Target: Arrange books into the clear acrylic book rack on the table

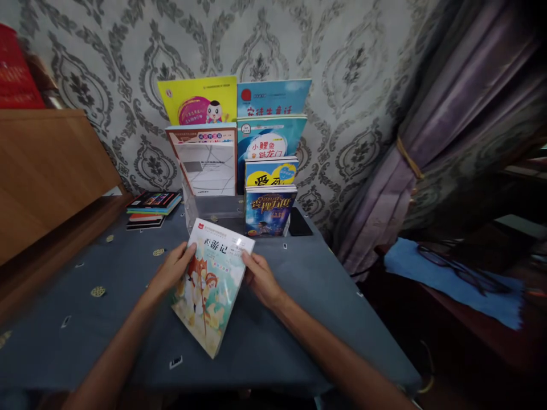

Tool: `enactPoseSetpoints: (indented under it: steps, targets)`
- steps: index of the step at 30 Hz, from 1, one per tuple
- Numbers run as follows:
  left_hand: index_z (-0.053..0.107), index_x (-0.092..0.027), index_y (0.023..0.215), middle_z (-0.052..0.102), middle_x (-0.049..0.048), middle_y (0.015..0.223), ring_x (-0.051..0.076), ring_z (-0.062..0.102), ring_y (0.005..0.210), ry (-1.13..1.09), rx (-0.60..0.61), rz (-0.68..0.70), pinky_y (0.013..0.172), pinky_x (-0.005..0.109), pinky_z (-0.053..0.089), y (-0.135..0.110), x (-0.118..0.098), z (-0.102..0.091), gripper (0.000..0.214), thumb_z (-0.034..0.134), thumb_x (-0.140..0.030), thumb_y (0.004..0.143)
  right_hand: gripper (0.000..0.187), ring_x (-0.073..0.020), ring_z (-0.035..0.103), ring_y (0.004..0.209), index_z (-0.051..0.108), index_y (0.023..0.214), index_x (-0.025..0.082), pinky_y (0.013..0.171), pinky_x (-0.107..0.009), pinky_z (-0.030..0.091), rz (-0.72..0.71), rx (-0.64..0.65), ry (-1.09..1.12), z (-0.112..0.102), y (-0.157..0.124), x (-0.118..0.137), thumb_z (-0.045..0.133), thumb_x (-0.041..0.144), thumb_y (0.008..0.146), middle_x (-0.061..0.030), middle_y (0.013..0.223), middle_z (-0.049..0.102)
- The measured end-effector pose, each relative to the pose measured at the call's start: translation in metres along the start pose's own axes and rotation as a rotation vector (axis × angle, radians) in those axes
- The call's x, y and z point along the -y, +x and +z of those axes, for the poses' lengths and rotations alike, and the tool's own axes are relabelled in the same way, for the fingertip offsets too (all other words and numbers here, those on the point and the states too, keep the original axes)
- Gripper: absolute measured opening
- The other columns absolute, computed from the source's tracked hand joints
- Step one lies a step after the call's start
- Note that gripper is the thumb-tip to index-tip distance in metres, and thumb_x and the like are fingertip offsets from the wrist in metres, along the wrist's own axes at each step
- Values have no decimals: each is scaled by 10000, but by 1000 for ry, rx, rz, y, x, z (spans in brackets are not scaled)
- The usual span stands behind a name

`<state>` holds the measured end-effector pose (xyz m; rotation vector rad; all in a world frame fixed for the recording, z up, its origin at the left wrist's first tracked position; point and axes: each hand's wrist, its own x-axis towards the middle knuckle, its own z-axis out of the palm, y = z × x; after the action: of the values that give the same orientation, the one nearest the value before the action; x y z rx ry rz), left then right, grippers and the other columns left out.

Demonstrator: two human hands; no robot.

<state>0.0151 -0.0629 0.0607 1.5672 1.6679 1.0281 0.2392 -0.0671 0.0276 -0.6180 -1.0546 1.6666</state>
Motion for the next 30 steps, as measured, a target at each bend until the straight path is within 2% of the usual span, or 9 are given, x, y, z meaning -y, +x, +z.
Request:
enactPoseSetpoints:
  steps: [3,6,11,13,17,19,25,27,30]
  targets:
    - [677,-178,868,721,49,843,241,645,836,-125,29,-12,736,315,503,-5,-9,5,559,602,-714,729,504,-220,703,751,719,912,181,643,-315,554,45,0,93,1,2,4,779,633,696,-60,826,756]
    - [692,-165,898,732,68,856,247,662,829,-215,36,-32,711,311,512,-7,-12,6,557,694,-677,679,518,-235,713,788,720,947,191,668,-341,571,55,1,74,-2,4,4,769,643,699,-67,873,765]
    - [663,-170,828,677,13,698,206,631,691,-228,10,-18,586,267,476,-2,-1,0,473,754,-600,653,577,-154,639,590,714,1002,162,476,-247,495,33,6,-142,-12,2,2,641,696,796,-69,793,740]
    - [641,-174,783,652,0,674,187,604,659,-189,-32,2,565,254,451,-1,3,-2,440,749,-585,667,556,-129,606,549,703,1016,151,437,-220,470,39,80,-252,-13,-2,3,644,665,813,-49,751,717]
    - [584,-184,726,602,-20,656,155,548,624,-174,-90,32,543,236,408,0,-1,-4,445,712,-609,700,471,-138,638,609,672,1069,164,464,-224,517,51,241,-368,-10,-7,10,641,581,854,-45,826,720]
    - [556,-188,724,573,-29,648,144,525,620,-226,-107,35,539,229,398,-1,-6,-4,466,693,-633,709,447,-136,635,609,667,1074,168,451,-221,513,6,215,-394,-9,-4,15,633,561,863,-51,856,722]
    - [492,-194,719,490,-52,639,100,451,588,-386,-168,63,512,195,371,0,-18,-4,486,642,-655,748,401,-94,533,497,674,1111,177,377,-203,415,-130,12,-454,-11,24,36,668,481,848,-36,800,723]
    - [487,-194,731,480,-61,631,85,431,552,-431,-164,37,476,182,342,0,-19,-2,490,646,-657,743,374,-100,555,513,684,1088,184,418,-222,450,-145,-4,-447,-12,31,40,688,457,832,-38,821,737]
    - [509,-192,771,513,-63,616,80,447,514,-488,-130,7,449,178,344,2,-18,4,508,667,-672,721,362,-166,671,679,686,1046,190,616,-324,570,-213,-18,-425,-14,38,39,710,458,803,-60,916,755]
